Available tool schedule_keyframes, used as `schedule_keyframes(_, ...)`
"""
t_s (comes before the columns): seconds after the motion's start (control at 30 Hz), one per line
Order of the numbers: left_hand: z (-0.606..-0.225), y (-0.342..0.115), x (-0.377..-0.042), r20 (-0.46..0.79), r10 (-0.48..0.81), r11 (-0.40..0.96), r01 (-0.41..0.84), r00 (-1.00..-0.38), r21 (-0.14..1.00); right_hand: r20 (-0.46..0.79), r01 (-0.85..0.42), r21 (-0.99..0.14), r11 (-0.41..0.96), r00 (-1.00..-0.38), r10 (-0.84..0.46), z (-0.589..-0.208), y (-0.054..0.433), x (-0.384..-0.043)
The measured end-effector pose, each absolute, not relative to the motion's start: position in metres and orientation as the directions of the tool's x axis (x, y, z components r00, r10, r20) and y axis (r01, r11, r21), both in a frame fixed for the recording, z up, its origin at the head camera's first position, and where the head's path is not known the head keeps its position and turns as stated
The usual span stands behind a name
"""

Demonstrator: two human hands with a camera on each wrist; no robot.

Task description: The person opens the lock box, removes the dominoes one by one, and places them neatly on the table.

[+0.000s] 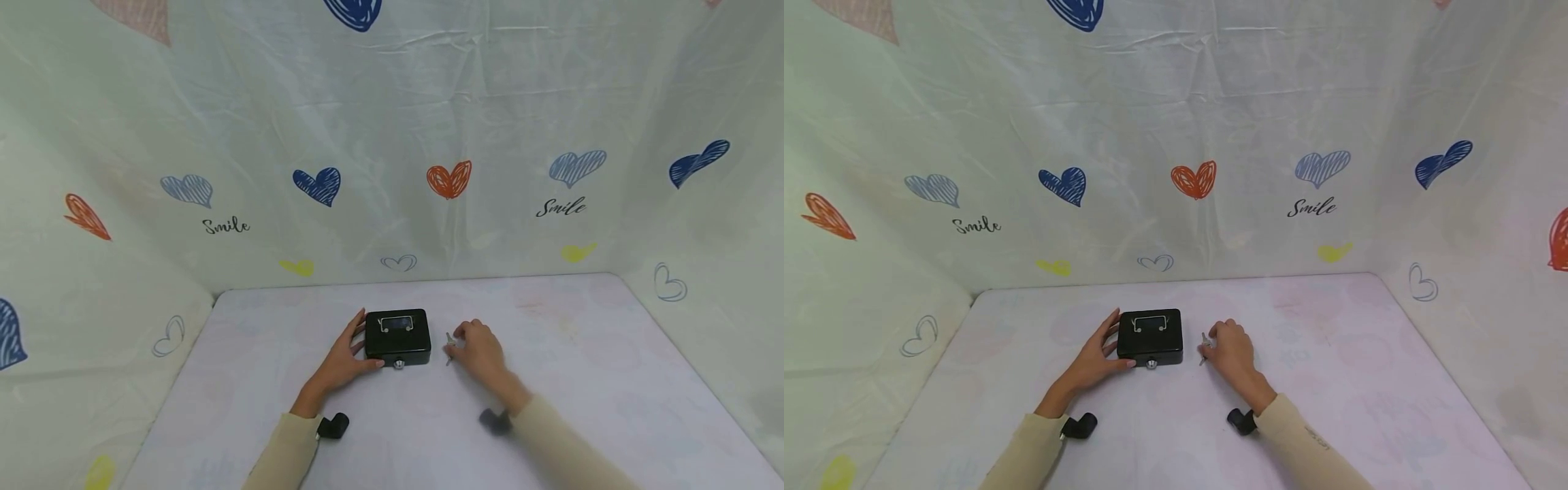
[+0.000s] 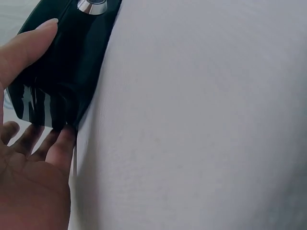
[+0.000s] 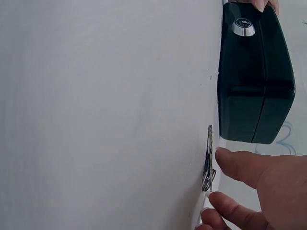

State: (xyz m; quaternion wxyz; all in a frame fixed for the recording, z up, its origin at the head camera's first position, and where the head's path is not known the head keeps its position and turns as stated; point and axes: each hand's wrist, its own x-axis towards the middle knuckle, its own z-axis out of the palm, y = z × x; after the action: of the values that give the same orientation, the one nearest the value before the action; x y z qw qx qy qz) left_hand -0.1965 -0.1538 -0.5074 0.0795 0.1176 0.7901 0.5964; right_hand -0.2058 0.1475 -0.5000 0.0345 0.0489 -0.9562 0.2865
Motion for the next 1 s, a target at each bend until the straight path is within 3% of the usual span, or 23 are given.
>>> schedule_keyframes(0.6, -0.5078, -0.1497, -0.1977, -0.009, 0.249, 0.33, 0.076, -0.969, 0.941, 0.075, -0.069, -0.539, 0.84, -0.997, -0.034, -0.492, 0.1408, -0.2031)
schedule_keyframes(1.0, -0.5094, -0.149, -0.198, -0.014, 0.213, 0.353, 0.064, -0.977, 0.933, 0.04, -0.046, -0.628, 0.777, -0.999, -0.027, -0.4929, 0.1393, -0.2023)
